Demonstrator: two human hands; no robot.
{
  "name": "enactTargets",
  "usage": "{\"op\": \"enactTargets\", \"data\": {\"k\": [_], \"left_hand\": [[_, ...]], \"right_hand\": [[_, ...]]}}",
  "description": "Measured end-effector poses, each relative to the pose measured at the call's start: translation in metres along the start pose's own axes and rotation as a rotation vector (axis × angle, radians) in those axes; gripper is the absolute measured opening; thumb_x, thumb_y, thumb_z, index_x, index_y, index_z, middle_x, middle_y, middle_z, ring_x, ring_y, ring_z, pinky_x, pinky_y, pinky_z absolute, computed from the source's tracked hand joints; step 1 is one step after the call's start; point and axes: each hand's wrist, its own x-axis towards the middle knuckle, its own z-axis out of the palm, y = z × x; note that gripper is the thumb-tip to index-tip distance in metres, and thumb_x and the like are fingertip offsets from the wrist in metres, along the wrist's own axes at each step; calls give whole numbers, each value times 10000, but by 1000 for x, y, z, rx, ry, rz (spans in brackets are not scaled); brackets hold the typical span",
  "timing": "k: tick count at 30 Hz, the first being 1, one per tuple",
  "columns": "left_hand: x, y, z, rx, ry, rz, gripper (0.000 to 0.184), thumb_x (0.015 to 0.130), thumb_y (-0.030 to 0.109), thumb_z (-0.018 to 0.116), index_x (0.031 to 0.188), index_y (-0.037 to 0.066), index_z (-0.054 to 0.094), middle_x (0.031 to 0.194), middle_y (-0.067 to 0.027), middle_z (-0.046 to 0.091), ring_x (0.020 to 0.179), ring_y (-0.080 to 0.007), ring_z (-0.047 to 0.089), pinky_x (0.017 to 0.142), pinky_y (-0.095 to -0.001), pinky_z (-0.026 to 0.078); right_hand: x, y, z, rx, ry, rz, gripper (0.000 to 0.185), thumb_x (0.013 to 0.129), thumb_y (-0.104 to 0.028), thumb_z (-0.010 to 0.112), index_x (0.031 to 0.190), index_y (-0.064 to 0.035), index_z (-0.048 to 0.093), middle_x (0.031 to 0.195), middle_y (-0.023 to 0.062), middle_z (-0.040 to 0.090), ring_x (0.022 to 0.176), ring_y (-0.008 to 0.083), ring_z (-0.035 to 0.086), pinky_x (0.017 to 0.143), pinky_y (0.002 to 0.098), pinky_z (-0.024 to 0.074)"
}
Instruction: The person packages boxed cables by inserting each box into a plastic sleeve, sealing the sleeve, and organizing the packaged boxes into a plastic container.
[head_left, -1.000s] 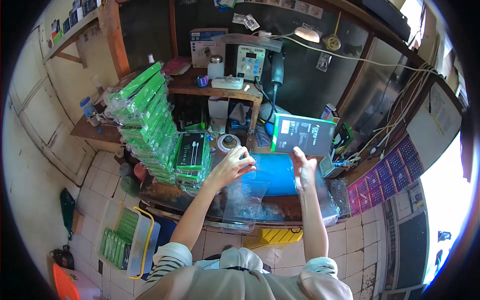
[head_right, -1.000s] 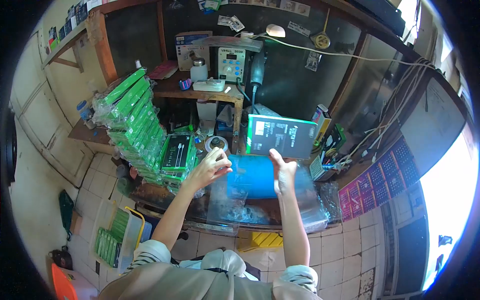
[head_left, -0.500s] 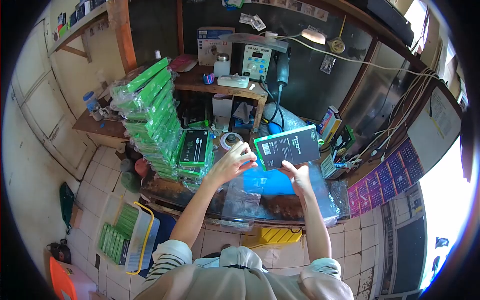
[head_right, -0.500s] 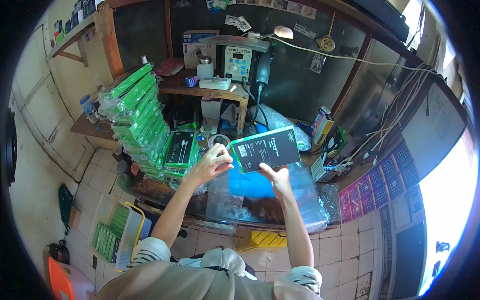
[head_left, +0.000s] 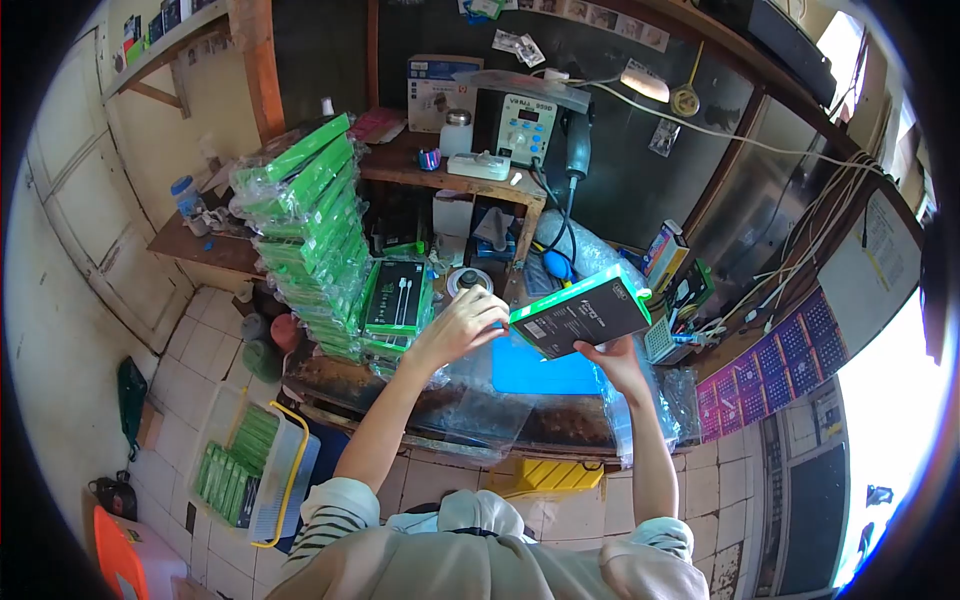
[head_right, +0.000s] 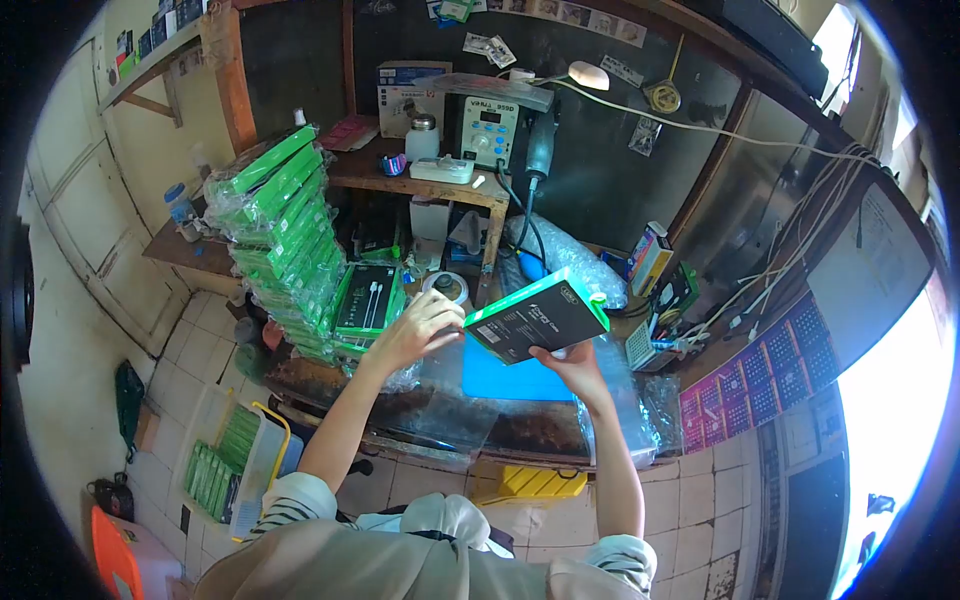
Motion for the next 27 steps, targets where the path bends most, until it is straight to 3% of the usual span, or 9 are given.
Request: {"op": "enactTargets", "data": {"k": [6, 9, 12, 18, 21, 24, 27], "left_hand": [[-3, -1, -4, 77, 1, 202, 187, 681, 176, 703, 822, 117, 595, 897, 32, 594, 890, -174, 521, 786, -329, 401], [-1, 2, -5, 154, 47, 326, 168, 678, 192, 711, 795, 146, 599, 855, 60, 596, 834, -138, 517, 753, -307, 404], [0, 0, -2, 169, 45, 360, 166, 681, 192, 714, 790, 143, 598, 853, 64, 597, 818, -133, 519, 746, -299, 404], [0, 3, 0, 96, 35, 338, 171, 684, 187, 725, 778, 127, 595, 811, 62, 603, 758, -118, 527, 706, -272, 392], [-3, 3, 4, 95, 1, 352, 168, 686, 185, 724, 774, 127, 593, 805, 60, 600, 755, -117, 527, 696, -269, 389], [-3, 2, 8, 93, 12, 378, 168, 685, 177, 723, 776, 126, 592, 791, 52, 591, 768, -124, 525, 699, -273, 394], [-1, -2, 8, 95, 15, 316, 183, 696, 154, 702, 785, 105, 550, 796, 10, 562, 796, -160, 523, 722, -308, 407]], "right_hand": [[5, -32, -6, -164, -86, 7, 587, 692, -97, 736, 1177, 14, 424, 1078, 93, 557, 986, 168, 525, 858, 316, 419], [14, -36, -16, -215, -223, 150, 626, 692, -133, 735, 1204, 19, 408, 1101, 106, 548, 1012, 185, 516, 881, 324, 409], [26, -25, -24, -145, -312, 153, 678, 682, -155, 742, 1234, 18, 387, 1150, 114, 522, 1049, 200, 498, 906, 321, 396], [40, -22, -30, -357, -381, 163, 795, 645, -212, 767, 1275, 22, 340, 1231, 135, 463, 1096, 214, 463, 938, 326, 375], [44, -20, -28, -241, -445, 121, 758, 642, -232, 761, 1249, 23, 384, 1194, 146, 501, 1069, 211, 486, 924, 327, 385], [46, -19, -24, -304, -484, 158, 687, 639, -237, 754, 1197, 22, 447, 1114, 149, 556, 1023, 203, 516, 896, 322, 403], [38, -28, -5, -445, -447, 29, 620, 631, -203, 746, 1140, 30, 481, 1043, 144, 587, 961, 197, 536, 863, 322, 418]]}}
